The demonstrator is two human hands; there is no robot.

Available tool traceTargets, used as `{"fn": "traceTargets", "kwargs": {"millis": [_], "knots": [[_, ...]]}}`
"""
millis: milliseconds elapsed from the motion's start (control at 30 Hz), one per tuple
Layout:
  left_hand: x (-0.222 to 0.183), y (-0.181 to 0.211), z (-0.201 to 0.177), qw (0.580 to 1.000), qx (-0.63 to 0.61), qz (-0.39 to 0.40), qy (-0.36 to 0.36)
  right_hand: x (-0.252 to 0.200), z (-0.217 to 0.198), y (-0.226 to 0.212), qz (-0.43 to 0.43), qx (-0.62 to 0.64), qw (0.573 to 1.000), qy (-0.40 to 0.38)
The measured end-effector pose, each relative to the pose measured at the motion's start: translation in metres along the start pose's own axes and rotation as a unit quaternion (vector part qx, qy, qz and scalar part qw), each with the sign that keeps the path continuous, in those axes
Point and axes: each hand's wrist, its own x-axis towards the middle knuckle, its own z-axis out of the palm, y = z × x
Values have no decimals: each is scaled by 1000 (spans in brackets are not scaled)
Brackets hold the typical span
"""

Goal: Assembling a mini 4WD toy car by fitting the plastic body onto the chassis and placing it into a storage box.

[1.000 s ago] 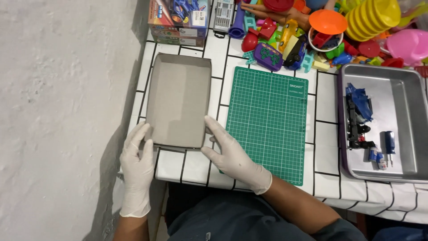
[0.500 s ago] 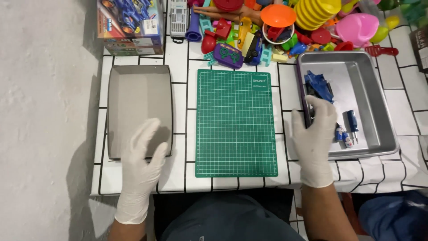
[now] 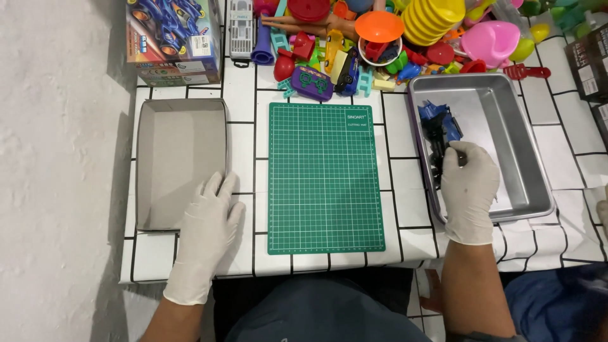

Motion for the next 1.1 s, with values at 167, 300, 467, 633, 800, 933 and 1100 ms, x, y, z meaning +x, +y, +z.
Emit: {"fn": "traceTargets", "kwargs": {"millis": [167,300,467,633,800,933,1100], "knots": [[1,0,-4,999,-10,-31,1,3,-24,-2,77,104,991,-12],[0,3,-3,989,-61,73,116,1,-41,4,65,116,991,23],[3,35,-19,959,-186,164,134,-11,-61,-27,123,356,925,41],[14,61,3,956,-217,188,54,-44,-53,-96,125,375,915,-78],[32,74,21,962,-196,190,-5,-68,-2,-133,143,434,877,-150],[44,75,32,967,-138,207,-60,-64,51,-124,120,411,884,-189],[51,71,52,973,-10,218,-71,-69,47,-133,153,391,876,-236]]}}
